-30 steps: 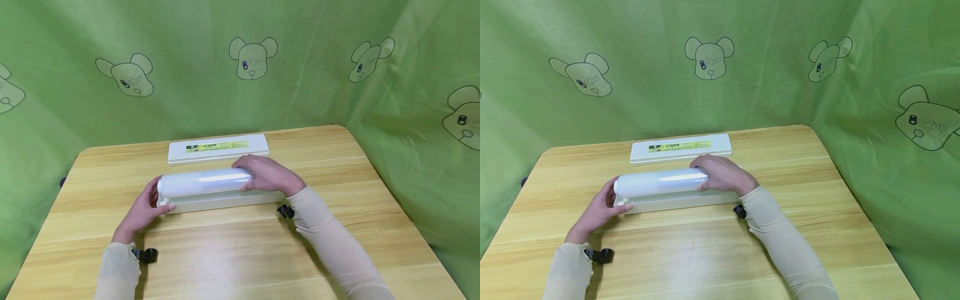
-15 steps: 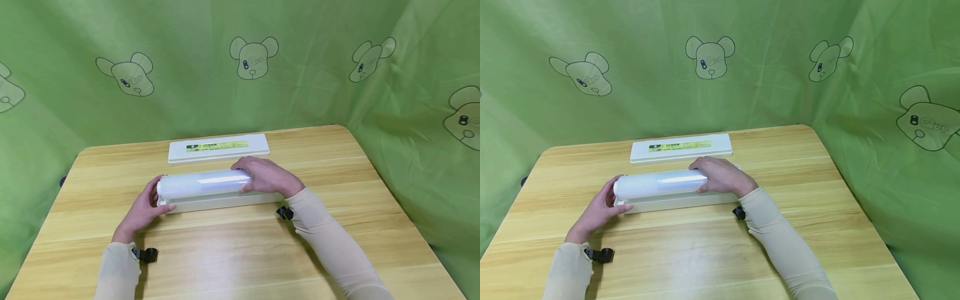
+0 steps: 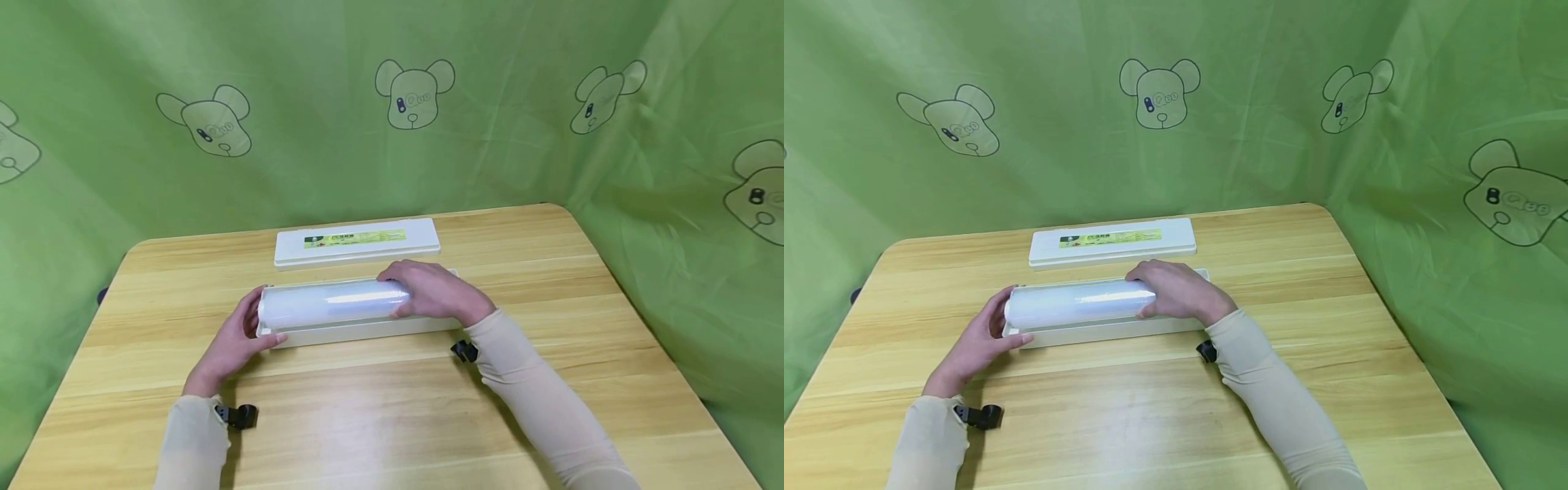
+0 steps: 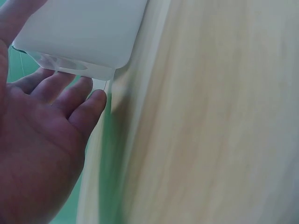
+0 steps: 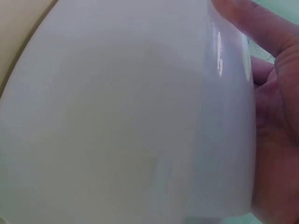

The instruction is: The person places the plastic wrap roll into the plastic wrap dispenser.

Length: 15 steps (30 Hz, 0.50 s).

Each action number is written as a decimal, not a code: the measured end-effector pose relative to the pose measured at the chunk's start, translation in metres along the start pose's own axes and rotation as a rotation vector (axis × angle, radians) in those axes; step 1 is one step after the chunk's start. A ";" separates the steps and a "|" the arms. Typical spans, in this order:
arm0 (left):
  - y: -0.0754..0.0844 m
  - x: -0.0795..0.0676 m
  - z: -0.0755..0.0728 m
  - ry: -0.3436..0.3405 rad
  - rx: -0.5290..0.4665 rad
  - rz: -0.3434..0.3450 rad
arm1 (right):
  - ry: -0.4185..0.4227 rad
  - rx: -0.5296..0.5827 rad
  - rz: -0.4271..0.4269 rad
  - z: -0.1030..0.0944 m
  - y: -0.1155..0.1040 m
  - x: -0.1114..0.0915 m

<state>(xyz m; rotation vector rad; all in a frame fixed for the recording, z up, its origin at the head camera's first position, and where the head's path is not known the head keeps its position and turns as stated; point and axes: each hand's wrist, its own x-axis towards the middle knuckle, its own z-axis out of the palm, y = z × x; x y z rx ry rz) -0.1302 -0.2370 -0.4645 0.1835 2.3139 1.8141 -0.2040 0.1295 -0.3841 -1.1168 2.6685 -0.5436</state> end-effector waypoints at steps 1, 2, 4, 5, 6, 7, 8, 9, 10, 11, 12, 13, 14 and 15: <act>0.000 0.000 0.000 0.003 -0.002 -0.002 | -0.002 0.002 -0.001 0.000 0.000 0.000; 0.000 0.000 0.000 0.002 -0.003 0.001 | -0.003 0.001 -0.002 0.001 0.000 0.000; 0.001 0.000 0.000 0.003 -0.004 0.008 | -0.006 -0.004 -0.002 0.001 0.001 0.000; 0.001 0.000 0.000 0.002 -0.003 0.012 | -0.007 -0.005 0.000 0.002 0.001 0.000; 0.001 0.000 0.000 0.001 -0.004 0.015 | -0.008 -0.004 0.001 0.002 0.002 0.000; 0.001 0.000 0.001 0.001 -0.005 0.016 | -0.009 -0.005 0.002 0.003 0.002 0.000; 0.001 0.000 0.001 0.000 -0.007 0.017 | -0.009 -0.004 0.004 0.003 0.002 0.000; 0.001 0.000 0.001 0.000 -0.007 0.018 | -0.010 -0.002 0.006 0.003 0.003 0.000; 0.001 0.001 0.001 -0.001 -0.009 0.018 | -0.010 0.001 0.007 0.003 0.003 0.000; 0.001 0.001 0.001 -0.003 -0.009 0.018 | -0.011 0.004 0.008 0.003 0.003 0.000; 0.001 0.001 0.001 -0.003 -0.011 0.017 | -0.013 0.008 0.009 0.003 0.003 0.000; 0.002 0.001 0.001 -0.004 -0.010 0.017 | -0.014 0.009 0.010 0.003 0.003 0.000; 0.002 0.001 0.001 -0.003 -0.009 0.016 | -0.016 0.010 0.011 0.003 0.003 0.000; 0.002 0.000 0.001 -0.004 -0.006 0.015 | -0.018 0.011 0.012 0.003 0.004 0.001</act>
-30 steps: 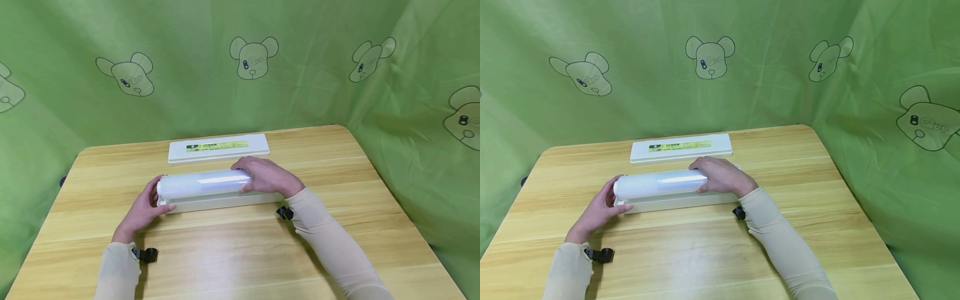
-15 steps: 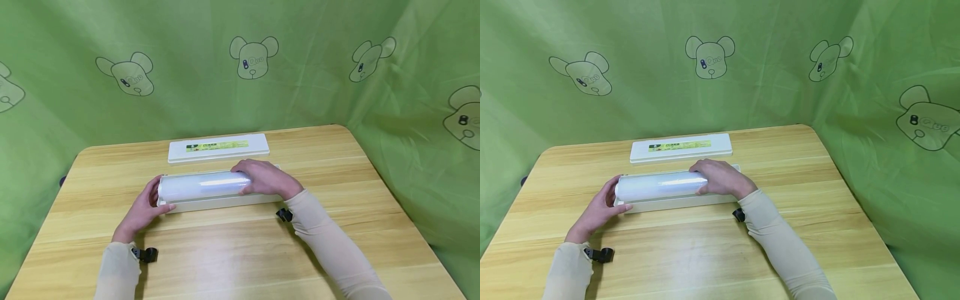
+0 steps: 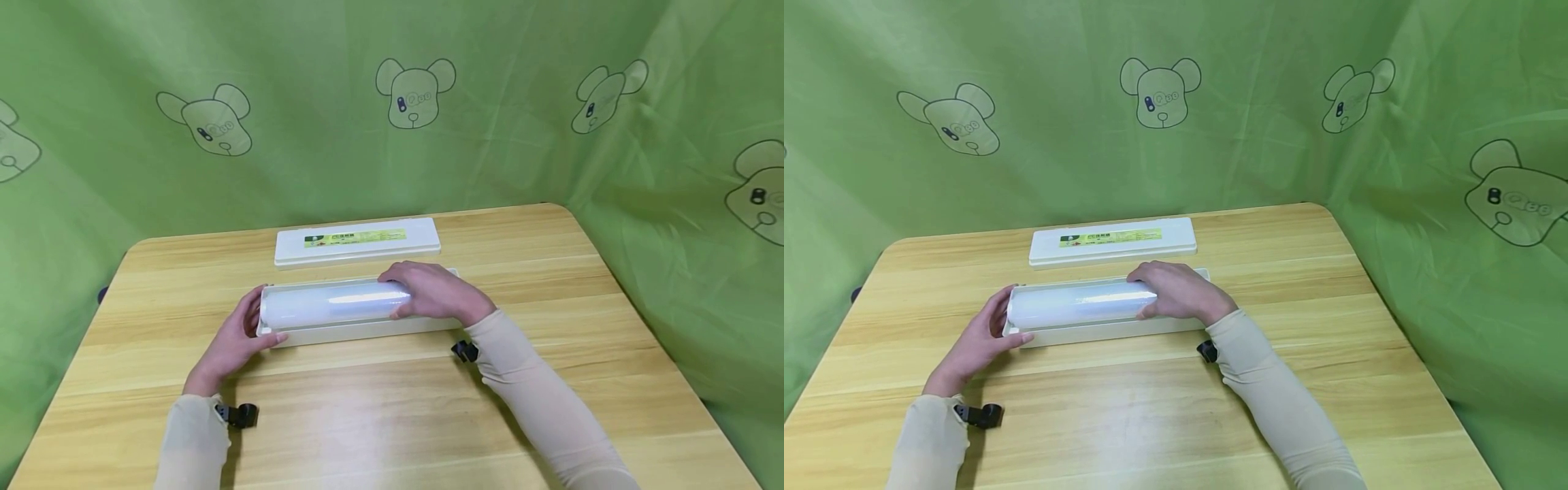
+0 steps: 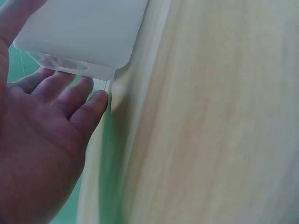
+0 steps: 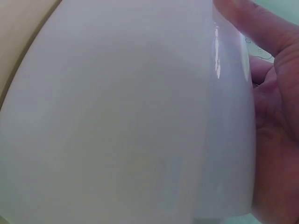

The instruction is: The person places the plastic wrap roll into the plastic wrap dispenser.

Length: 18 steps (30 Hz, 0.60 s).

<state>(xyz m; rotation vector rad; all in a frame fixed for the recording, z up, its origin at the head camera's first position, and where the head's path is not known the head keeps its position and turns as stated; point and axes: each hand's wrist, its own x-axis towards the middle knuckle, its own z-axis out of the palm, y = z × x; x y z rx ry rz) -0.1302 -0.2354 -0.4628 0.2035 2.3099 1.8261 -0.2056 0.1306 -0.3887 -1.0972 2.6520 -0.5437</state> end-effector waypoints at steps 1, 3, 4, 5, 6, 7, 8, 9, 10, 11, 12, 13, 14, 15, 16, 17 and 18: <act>0.000 0.000 0.000 0.000 0.002 -0.002 | -0.002 0.001 0.001 0.000 0.000 0.000; 0.000 -0.001 0.000 -0.001 0.005 -0.005 | -0.006 0.001 0.003 0.000 0.001 0.000; 0.000 -0.001 0.000 -0.002 0.005 -0.006 | -0.007 -0.002 0.004 0.001 0.001 0.000; 0.000 -0.001 0.000 -0.002 0.004 -0.008 | -0.007 -0.003 0.001 0.001 0.001 0.000; 0.000 0.000 0.000 -0.002 0.002 -0.008 | -0.007 -0.007 0.001 0.001 0.001 0.001; 0.000 0.000 0.000 -0.003 0.001 -0.009 | -0.006 -0.011 -0.001 0.001 0.001 0.001; 0.000 0.000 0.000 -0.003 0.000 -0.009 | -0.006 -0.012 -0.002 0.001 0.001 0.001; -0.001 0.000 0.000 -0.003 -0.001 -0.009 | -0.005 -0.012 -0.004 0.002 0.001 0.001; -0.001 0.000 -0.001 -0.003 0.001 -0.011 | -0.006 -0.009 -0.006 0.002 0.001 0.001; -0.001 -0.001 -0.001 -0.002 0.004 -0.013 | -0.009 -0.006 -0.007 0.002 0.001 0.001; 0.000 -0.001 -0.001 -0.003 0.005 -0.013 | -0.012 -0.005 -0.005 0.002 0.001 0.001; 0.000 -0.001 0.000 -0.004 0.007 -0.014 | -0.015 0.000 -0.005 0.002 0.001 0.001; 0.000 -0.001 0.000 -0.005 0.006 -0.014 | -0.015 0.002 -0.005 0.002 0.001 0.002; 0.000 -0.001 0.000 -0.005 0.005 -0.014 | -0.017 0.001 -0.004 0.003 0.001 0.002; 0.000 -0.001 0.000 -0.005 0.005 -0.014 | -0.019 -0.001 -0.003 0.003 0.001 0.002; 0.001 -0.001 0.000 -0.006 0.002 -0.014 | -0.018 -0.003 -0.003 0.004 0.002 0.002; 0.000 -0.001 0.000 -0.007 -0.001 -0.014 | -0.017 -0.005 -0.003 0.004 0.002 0.003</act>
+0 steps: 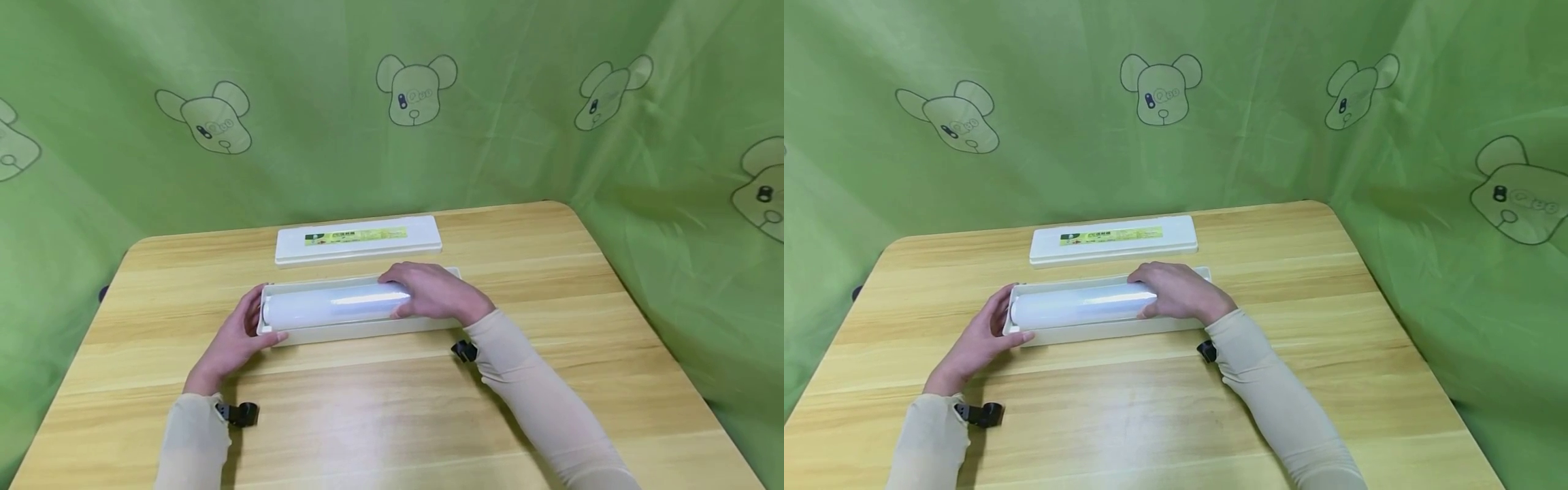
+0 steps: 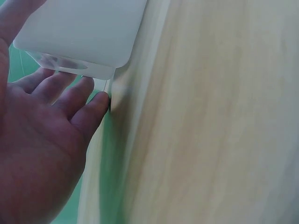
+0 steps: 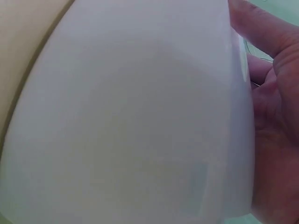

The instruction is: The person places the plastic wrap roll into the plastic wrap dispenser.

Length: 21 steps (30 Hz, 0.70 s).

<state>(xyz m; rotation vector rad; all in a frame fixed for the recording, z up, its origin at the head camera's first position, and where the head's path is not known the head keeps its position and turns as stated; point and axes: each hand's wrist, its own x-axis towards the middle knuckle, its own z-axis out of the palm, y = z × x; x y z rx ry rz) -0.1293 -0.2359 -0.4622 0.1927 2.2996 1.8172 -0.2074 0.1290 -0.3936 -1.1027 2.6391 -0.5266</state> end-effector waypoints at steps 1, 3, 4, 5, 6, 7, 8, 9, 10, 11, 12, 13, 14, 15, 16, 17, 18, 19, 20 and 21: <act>0.000 0.000 0.000 0.000 -0.001 0.001 | 0.002 -0.001 -0.001 0.000 0.001 0.000; 0.001 0.000 0.000 -0.001 0.000 0.002 | 0.002 -0.003 0.000 0.001 0.001 0.000; 0.001 0.000 0.000 -0.003 0.002 0.001 | 0.003 -0.003 0.001 0.001 0.001 -0.001; 0.001 0.000 0.000 -0.005 0.002 0.001 | 0.004 -0.002 0.001 0.002 0.001 -0.001; 0.001 0.000 0.000 -0.005 0.004 0.000 | 0.005 -0.003 0.002 0.002 0.002 -0.001; 0.002 0.000 0.000 -0.006 0.007 0.000 | 0.006 -0.004 0.003 0.003 0.002 -0.001; 0.002 0.000 0.000 -0.007 0.009 -0.002 | 0.007 -0.004 0.004 0.003 0.002 -0.002; 0.002 0.000 0.000 -0.007 0.011 -0.002 | 0.007 -0.006 0.004 0.003 0.002 -0.002; 0.002 0.000 0.000 -0.007 0.012 -0.004 | 0.008 -0.008 0.004 0.004 0.002 -0.002; 0.002 0.000 0.000 -0.007 0.013 -0.004 | 0.009 -0.009 0.004 0.005 0.003 -0.002; 0.002 0.000 0.000 -0.008 0.016 -0.006 | 0.009 -0.010 0.005 0.005 0.003 -0.002; 0.002 0.000 0.000 -0.008 0.017 -0.007 | 0.009 -0.011 0.007 0.006 0.003 -0.002; 0.001 0.000 0.000 -0.007 0.019 -0.007 | 0.010 -0.013 0.009 0.006 0.003 -0.003; 0.001 0.000 0.000 -0.007 0.020 -0.008 | 0.011 -0.014 0.011 0.006 0.003 -0.003; 0.001 0.000 0.000 -0.006 0.022 -0.008 | 0.012 -0.013 0.013 0.007 0.003 -0.003; 0.001 0.000 0.000 -0.005 0.024 -0.009 | 0.013 -0.014 0.016 0.007 0.003 -0.003; 0.002 0.000 0.000 -0.003 0.026 -0.011 | 0.014 -0.015 0.018 0.007 0.003 -0.003; 0.002 -0.001 0.000 -0.002 0.028 -0.011 | 0.015 -0.013 0.021 0.008 0.003 -0.003; 0.002 0.000 0.000 -0.002 0.030 -0.012 | 0.015 -0.012 0.024 0.008 0.003 -0.003; 0.002 0.000 0.000 -0.002 0.032 -0.013 | 0.015 -0.010 0.028 0.009 0.003 -0.003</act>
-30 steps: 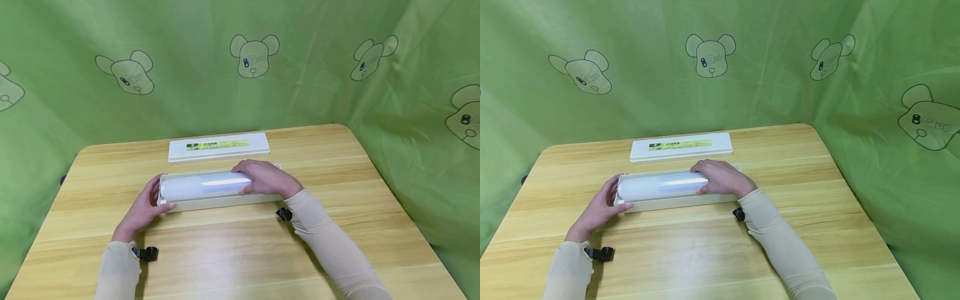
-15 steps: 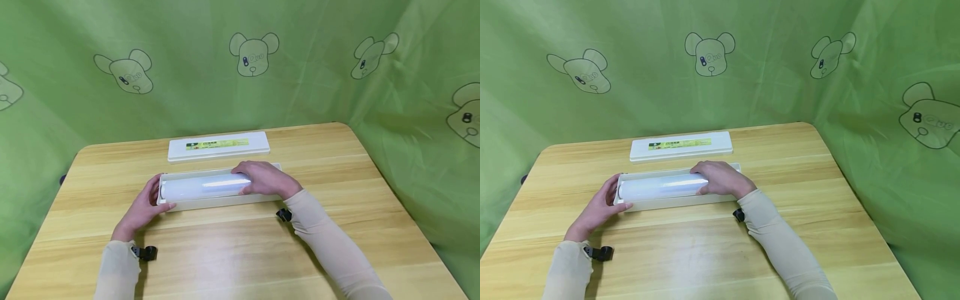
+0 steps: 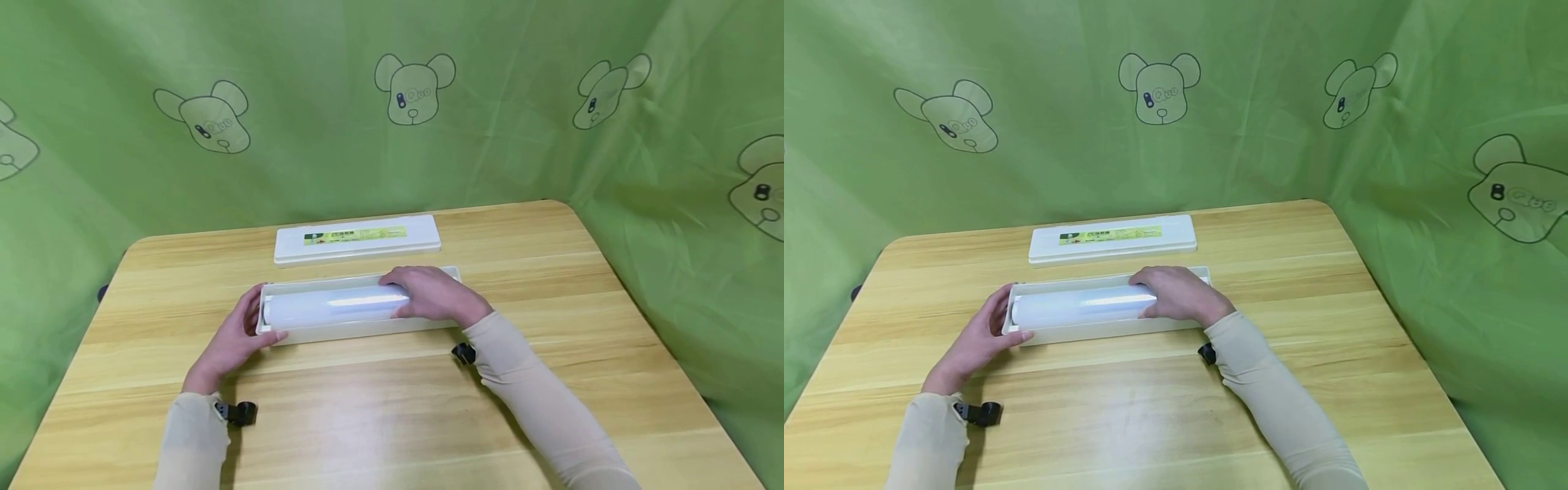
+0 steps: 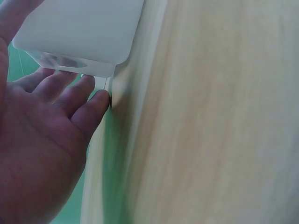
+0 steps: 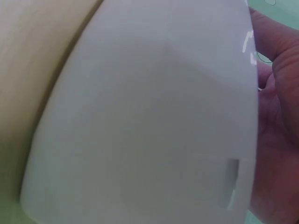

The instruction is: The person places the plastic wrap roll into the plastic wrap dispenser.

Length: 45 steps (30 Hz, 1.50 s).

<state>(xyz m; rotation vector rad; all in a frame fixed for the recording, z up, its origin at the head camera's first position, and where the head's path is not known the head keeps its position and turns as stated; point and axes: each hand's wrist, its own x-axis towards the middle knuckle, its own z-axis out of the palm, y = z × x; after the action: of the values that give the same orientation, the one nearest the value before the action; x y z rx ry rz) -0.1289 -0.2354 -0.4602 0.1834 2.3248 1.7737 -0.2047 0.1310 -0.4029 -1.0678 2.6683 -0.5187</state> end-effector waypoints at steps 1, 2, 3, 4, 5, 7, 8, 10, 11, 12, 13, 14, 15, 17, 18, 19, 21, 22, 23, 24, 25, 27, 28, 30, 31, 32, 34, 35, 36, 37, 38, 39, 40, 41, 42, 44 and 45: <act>0.000 0.000 0.000 0.000 0.002 -0.001 | 0.000 0.001 0.004 0.000 0.000 0.000; 0.000 0.000 0.000 -0.001 0.003 -0.003 | -0.001 0.002 0.008 0.001 0.000 0.000; 0.000 0.000 0.000 -0.002 0.005 -0.002 | 0.000 0.006 0.011 0.001 0.000 0.000; 0.001 0.000 0.000 -0.003 0.005 -0.002 | 0.000 0.009 0.015 0.002 0.001 0.000; 0.001 0.000 0.000 -0.002 0.007 -0.002 | 0.000 0.012 0.017 0.002 0.001 -0.001; 0.001 0.000 -0.001 0.000 0.009 -0.002 | 0.002 0.022 0.019 0.003 0.000 -0.001; 0.001 0.000 -0.001 0.000 0.012 -0.001 | 0.001 0.028 0.020 0.003 0.001 -0.001; 0.000 0.000 -0.001 0.002 0.015 0.001 | -0.001 0.042 0.016 0.003 0.001 -0.001; 0.000 0.000 -0.001 0.001 0.018 0.003 | -0.003 0.054 0.017 0.003 0.001 -0.001; 0.000 0.000 -0.001 -0.001 0.020 0.006 | -0.002 0.066 0.019 0.002 0.002 -0.002; 0.000 0.001 -0.001 -0.004 0.021 0.008 | -0.001 0.081 0.022 0.001 0.002 -0.002; 0.000 0.001 -0.001 -0.007 0.020 0.011 | 0.001 0.099 0.023 0.000 0.002 -0.003; -0.001 0.002 -0.001 -0.008 0.022 0.010 | 0.004 0.116 0.022 -0.001 0.003 -0.004; -0.001 0.002 -0.002 -0.006 0.023 0.009 | 0.009 0.147 0.022 -0.004 0.003 -0.005; -0.001 0.002 -0.002 -0.005 0.024 0.008 | 0.012 0.157 0.021 -0.006 0.003 -0.006; -0.001 0.003 -0.002 -0.006 0.024 0.008 | 0.012 0.168 0.022 -0.008 0.003 -0.006; -0.001 0.003 -0.002 -0.005 0.027 0.008 | 0.012 0.171 0.030 -0.010 0.003 -0.007; -0.001 0.003 -0.002 -0.005 0.024 0.011 | 0.011 0.172 0.036 -0.011 0.003 -0.007; -0.001 0.003 -0.002 -0.008 0.023 0.012 | 0.011 0.170 0.041 -0.013 0.003 -0.007; -0.001 0.002 -0.001 -0.008 0.026 0.010 | 0.013 0.172 0.044 -0.014 0.004 -0.007; -0.001 0.002 -0.001 -0.009 0.028 0.007 | 0.016 0.173 0.044 -0.015 0.004 -0.008; -0.001 0.001 -0.002 -0.006 0.032 0.000 | 0.026 0.179 0.028 -0.019 0.005 -0.008; -0.001 0.001 -0.002 -0.004 0.033 -0.002 | 0.032 0.185 0.017 -0.021 0.005 -0.008; -0.002 0.001 -0.002 -0.001 0.032 -0.001 | 0.052 0.194 -0.004 -0.025 0.007 -0.009; -0.002 0.001 -0.002 0.000 0.030 0.003 | 0.062 0.199 -0.007 -0.027 0.008 -0.010; -0.002 0.001 -0.002 0.000 0.025 0.010 | 0.069 0.207 -0.009 -0.030 0.009 -0.011; -0.002 0.001 -0.002 0.002 0.017 0.018 | 0.083 0.229 -0.004 -0.034 0.011 -0.012; -0.002 0.001 -0.002 0.004 0.014 0.023 | 0.090 0.240 0.002 -0.035 0.013 -0.013; -0.001 0.001 -0.002 0.004 0.012 0.025 | 0.098 0.249 0.011 -0.037 0.015 -0.013; 0.000 0.001 -0.002 0.005 0.010 0.024 | 0.106 0.265 0.017 -0.038 0.017 -0.014; 0.000 0.001 -0.001 0.006 0.007 0.023 | 0.117 0.280 0.022 -0.039 0.019 -0.014; 0.001 0.001 -0.001 0.007 0.005 0.022 | 0.129 0.294 0.027 -0.040 0.022 -0.013; 0.002 0.000 -0.001 0.008 0.005 0.020 | 0.142 0.306 0.030 -0.041 0.024 -0.013; 0.002 0.000 -0.001 0.010 0.004 0.019 | 0.156 0.320 0.030 -0.041 0.027 -0.012; 0.003 0.000 -0.001 0.012 0.004 0.017 | 0.169 0.336 0.027 -0.042 0.030 -0.011; 0.003 0.000 -0.001 0.019 0.010 0.013 | 0.186 0.363 0.027 -0.043 0.034 -0.010; 0.003 0.000 -0.001 0.022 0.012 0.011 | 0.192 0.372 0.029 -0.044 0.037 -0.009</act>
<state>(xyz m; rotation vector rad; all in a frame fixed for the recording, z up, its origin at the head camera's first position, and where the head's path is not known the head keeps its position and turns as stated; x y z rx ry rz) -0.1293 -0.2358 -0.4569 0.1791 2.3548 1.7755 -0.2357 0.1722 -0.3772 -0.9064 2.5893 -1.1102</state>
